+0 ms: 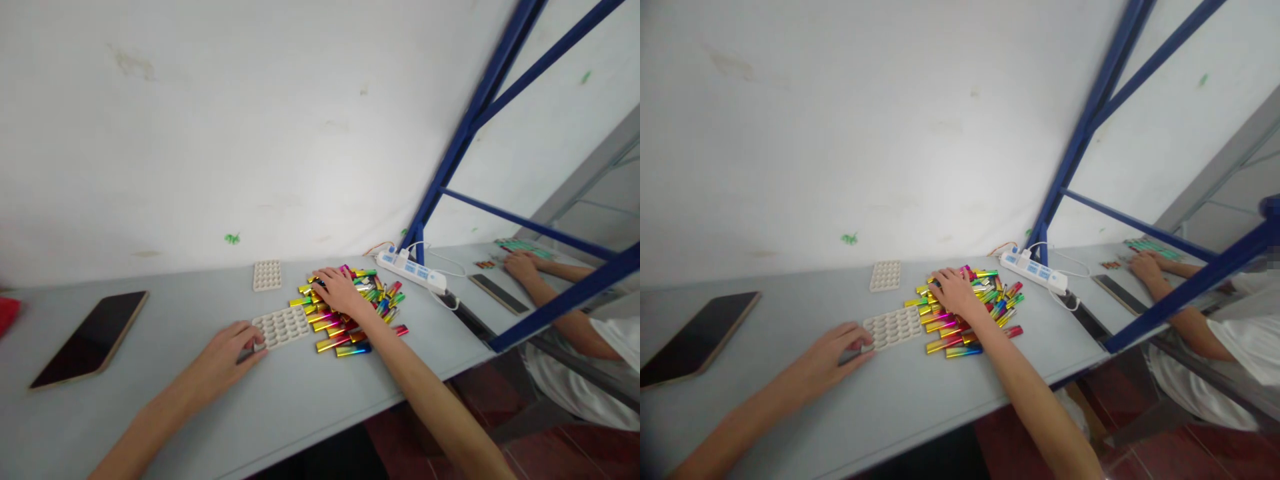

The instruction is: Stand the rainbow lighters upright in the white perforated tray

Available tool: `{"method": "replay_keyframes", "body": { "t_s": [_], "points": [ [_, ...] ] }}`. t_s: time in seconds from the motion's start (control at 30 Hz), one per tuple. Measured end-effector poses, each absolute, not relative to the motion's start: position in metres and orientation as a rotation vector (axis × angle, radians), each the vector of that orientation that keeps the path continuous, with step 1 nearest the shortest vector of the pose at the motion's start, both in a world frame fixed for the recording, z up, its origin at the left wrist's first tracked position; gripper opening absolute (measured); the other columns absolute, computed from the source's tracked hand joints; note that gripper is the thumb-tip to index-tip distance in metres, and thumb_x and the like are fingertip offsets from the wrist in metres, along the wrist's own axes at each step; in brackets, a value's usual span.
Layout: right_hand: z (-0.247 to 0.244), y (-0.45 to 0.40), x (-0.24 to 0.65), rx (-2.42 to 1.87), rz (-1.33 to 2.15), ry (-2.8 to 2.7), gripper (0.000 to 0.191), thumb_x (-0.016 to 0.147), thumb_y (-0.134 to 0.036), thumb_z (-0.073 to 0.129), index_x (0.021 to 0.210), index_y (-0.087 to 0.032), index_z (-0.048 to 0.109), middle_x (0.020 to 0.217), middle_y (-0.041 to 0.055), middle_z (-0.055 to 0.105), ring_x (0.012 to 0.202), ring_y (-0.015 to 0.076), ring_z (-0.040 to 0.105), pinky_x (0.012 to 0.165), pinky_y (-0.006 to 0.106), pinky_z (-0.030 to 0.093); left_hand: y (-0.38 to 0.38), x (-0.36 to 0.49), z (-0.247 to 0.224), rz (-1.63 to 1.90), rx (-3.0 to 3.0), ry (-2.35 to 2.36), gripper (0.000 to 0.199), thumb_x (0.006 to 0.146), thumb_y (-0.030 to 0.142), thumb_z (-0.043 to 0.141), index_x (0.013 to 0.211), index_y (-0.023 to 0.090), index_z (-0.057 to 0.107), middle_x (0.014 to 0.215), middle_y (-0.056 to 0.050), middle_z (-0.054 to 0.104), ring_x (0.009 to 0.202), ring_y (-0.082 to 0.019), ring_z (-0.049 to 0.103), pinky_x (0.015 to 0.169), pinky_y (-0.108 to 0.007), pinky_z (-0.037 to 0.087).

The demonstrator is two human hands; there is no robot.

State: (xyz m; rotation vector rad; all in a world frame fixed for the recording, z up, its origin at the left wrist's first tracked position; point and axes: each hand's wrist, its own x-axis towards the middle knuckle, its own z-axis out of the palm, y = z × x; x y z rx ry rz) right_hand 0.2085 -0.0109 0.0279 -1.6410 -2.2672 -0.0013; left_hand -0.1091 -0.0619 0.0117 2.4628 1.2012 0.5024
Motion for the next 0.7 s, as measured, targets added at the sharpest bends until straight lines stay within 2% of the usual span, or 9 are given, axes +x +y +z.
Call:
{"method": "replay_keyframes", "body": {
  "t_s": [0.13,0.23,0.33,0.47,0.57,0.7],
  "points": [
    [0.042,0.005,0.209,-1.712,0.025,-2.332,0.045,0.114,-0.046,0.040,0.141,-0.022,0.066,0.144,0.0118,0.070,0.136,0.0282,0.060,0.122,0.058,0.033,-0.046,-0.098,0.031,0.299,2.441,1.205,0.025,0.083,0.048,0.067,0.089,0.025,0.059,0.079,0.000,0.068,0.076,-0.023,0.066,0.070,-0.032,0.046],
    [0.052,0.024,0.211,-1.711,0.046,-2.407,0.042,0.113,-0.044,0.042,0.132,-0.022,0.073,0.132,0.0120,0.076,0.124,0.0256,0.069,0.115,0.046,0.042,-0.032,-0.094,0.043,0.223,2.410,1.203,0.040,0.078,0.059,0.074,0.091,0.026,0.054,0.073,0.004,0.064,0.068,-0.022,0.062,0.062,-0.029,0.040],
    [0.057,0.041,0.213,-1.686,0.087,-2.470,0.038,0.112,-0.042,0.048,0.118,-0.021,0.079,0.121,0.0111,0.081,0.112,0.0225,0.074,0.104,0.033,0.049,-0.018,-0.091,0.051,0.271,2.408,1.198,0.049,0.078,0.071,0.068,0.085,0.026,0.050,0.068,0.005,0.061,0.063,-0.020,0.058,0.059,-0.029,0.037],
    [0.057,0.048,0.213,-1.658,0.131,-2.492,0.042,0.112,-0.038,0.048,0.103,-0.017,0.083,0.110,0.0127,0.083,0.103,0.0223,0.077,0.094,0.029,0.051,-0.005,-0.088,0.048,0.477,2.404,1.199,0.050,0.083,0.075,0.059,0.079,0.026,0.048,0.062,0.006,0.054,0.058,-0.017,0.052,0.058,-0.028,0.036],
    [0.054,0.044,0.216,-1.626,0.151,-2.456,0.045,0.114,-0.038,0.044,0.107,-0.016,0.083,0.112,0.0125,0.083,0.105,0.0217,0.076,0.095,0.029,0.051,-0.001,-0.093,0.039,0.596,2.378,1.214,0.048,0.085,0.072,0.056,0.077,0.025,0.049,0.061,0.006,0.054,0.057,-0.016,0.052,0.058,-0.027,0.039],
    [0.053,0.038,0.224,-1.576,0.170,-2.384,0.043,0.114,-0.036,0.041,0.116,-0.018,0.080,0.122,0.0101,0.081,0.114,0.0210,0.074,0.101,0.030,0.050,-0.003,-0.104,0.031,0.709,2.347,1.213,0.045,0.089,0.069,0.051,0.085,0.025,0.057,0.069,0.003,0.064,0.065,-0.018,0.061,0.067,-0.030,0.047]
  ]
}}
